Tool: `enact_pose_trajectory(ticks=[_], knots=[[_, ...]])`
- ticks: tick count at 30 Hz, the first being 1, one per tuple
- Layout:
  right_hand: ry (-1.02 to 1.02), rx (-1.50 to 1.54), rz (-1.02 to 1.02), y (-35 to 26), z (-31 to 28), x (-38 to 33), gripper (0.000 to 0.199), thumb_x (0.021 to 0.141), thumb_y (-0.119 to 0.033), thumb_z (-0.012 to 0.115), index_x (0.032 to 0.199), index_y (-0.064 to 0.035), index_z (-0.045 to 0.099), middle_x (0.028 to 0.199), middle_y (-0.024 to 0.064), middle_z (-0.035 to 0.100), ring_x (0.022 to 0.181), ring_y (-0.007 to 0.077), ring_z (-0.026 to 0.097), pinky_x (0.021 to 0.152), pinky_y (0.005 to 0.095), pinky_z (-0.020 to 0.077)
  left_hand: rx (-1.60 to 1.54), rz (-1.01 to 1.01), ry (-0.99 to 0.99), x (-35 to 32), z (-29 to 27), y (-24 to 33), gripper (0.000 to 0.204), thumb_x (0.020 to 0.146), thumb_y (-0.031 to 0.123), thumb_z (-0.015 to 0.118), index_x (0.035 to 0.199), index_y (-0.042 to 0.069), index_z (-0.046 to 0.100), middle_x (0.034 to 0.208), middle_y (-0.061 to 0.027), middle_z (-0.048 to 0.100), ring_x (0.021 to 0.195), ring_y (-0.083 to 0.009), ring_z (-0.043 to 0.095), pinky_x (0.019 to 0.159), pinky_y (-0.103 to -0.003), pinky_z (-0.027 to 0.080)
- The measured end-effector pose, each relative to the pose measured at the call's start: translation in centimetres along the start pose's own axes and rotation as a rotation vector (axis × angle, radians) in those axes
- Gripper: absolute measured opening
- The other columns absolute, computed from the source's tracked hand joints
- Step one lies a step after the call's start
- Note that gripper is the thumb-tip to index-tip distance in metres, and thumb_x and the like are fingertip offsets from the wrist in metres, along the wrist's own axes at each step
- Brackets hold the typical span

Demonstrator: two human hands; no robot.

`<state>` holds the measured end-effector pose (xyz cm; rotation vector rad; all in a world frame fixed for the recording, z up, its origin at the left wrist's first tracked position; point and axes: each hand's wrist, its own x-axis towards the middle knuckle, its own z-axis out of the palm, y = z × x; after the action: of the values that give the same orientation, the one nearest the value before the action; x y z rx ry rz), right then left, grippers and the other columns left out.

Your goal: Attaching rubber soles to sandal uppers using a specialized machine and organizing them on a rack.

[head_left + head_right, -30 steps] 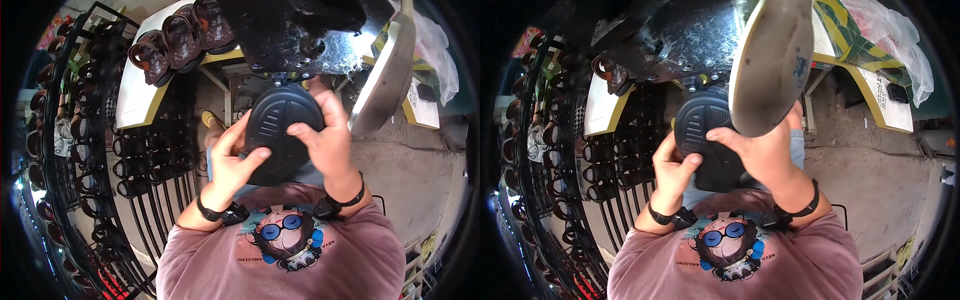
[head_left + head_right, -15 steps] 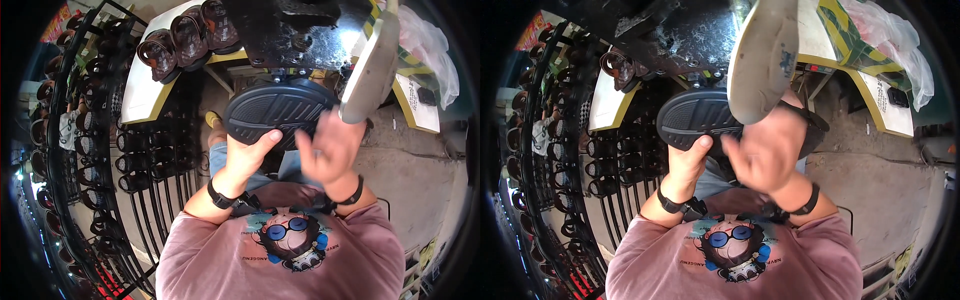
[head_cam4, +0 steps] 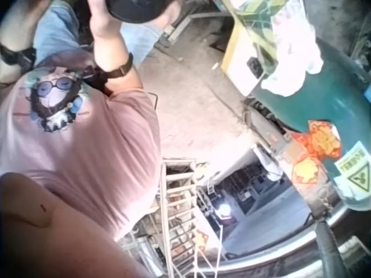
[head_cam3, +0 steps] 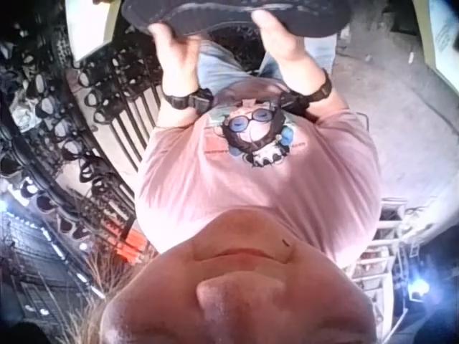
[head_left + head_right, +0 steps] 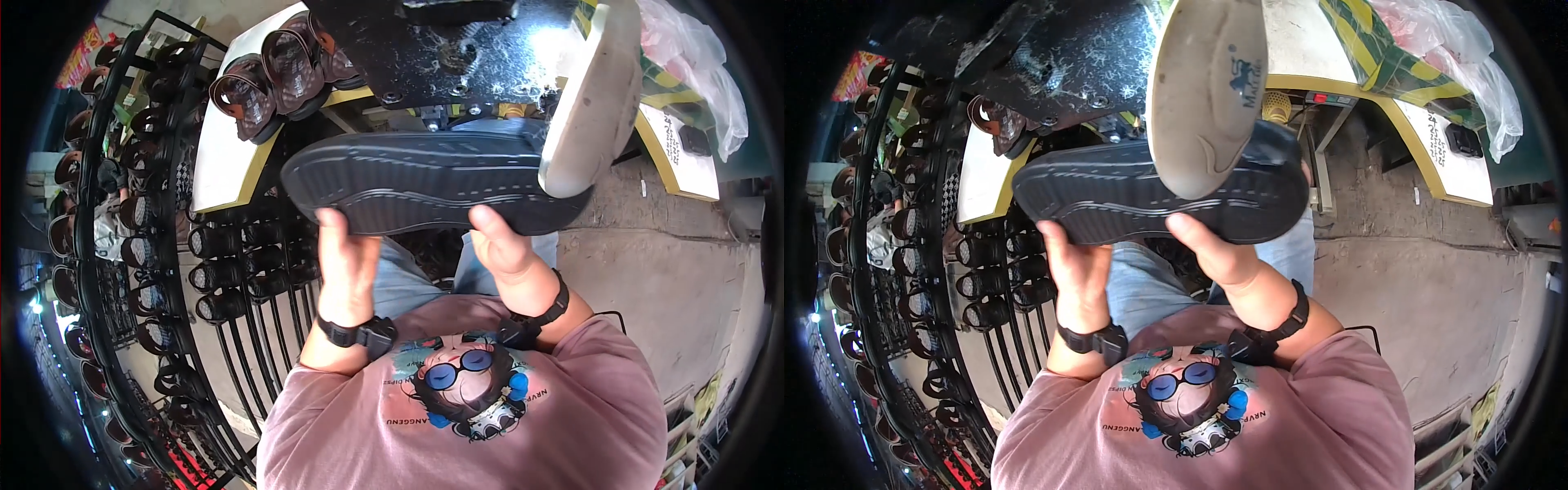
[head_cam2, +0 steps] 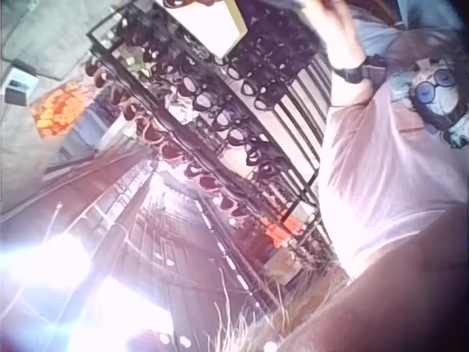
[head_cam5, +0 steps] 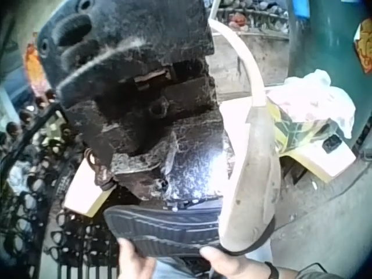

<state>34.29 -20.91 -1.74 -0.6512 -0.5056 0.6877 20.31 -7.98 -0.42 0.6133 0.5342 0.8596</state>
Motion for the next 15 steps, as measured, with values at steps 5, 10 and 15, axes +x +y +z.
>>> enact_pose_trajectory(ticks=[5, 10, 15], knots=[[-0.093, -0.082, 0.069, 1.1, 3.2, 1.1, 0.030, 0.085, -0.003, 0.068, 0.114, 0.0006, 0.063, 0.109, 0.0071, 0.067, 0.098, 0.0179, 0.062, 0.088, 0.0318, 0.0488, 0.612, 0.413, 0.263, 3.0, 2.3, 7.2, 0.049, 0.096, 0.040, 0.057, 0.128, 0.003, 0.053, 0.117, -0.0115, 0.062, 0.101, -0.0234, 0.063, 0.090, -0.038, 0.051], [-0.246, -0.338, -0.006, 1.3, 4.0, 2.8, 0.032, 0.083, -0.004, 0.072, 0.114, -0.0003, 0.063, 0.110, 0.0078, 0.066, 0.098, 0.0186, 0.063, 0.088, 0.0327, 0.0498, 1.356, 0.457, -0.557, 3.5, 7.4, 7.6, 0.042, 0.061, 0.024, 0.091, 0.087, 0.000, 0.068, 0.078, -0.0058, 0.068, 0.073, -0.0114, 0.063, 0.066, -0.026, 0.051], [-0.244, -0.504, -0.041, 0.4, 1.6, 2.8, 0.037, 0.079, -0.008, 0.077, 0.113, -0.0008, 0.063, 0.109, 0.0116, 0.067, 0.100, 0.0222, 0.064, 0.088, 0.0352, 0.0507, 0.998, 0.161, -0.465, 2.0, 9.3, 4.4, 0.032, 0.071, 0.013, 0.086, 0.091, -0.001, 0.065, 0.082, -0.0047, 0.069, 0.073, -0.0081, 0.062, 0.065, -0.024, 0.051]])
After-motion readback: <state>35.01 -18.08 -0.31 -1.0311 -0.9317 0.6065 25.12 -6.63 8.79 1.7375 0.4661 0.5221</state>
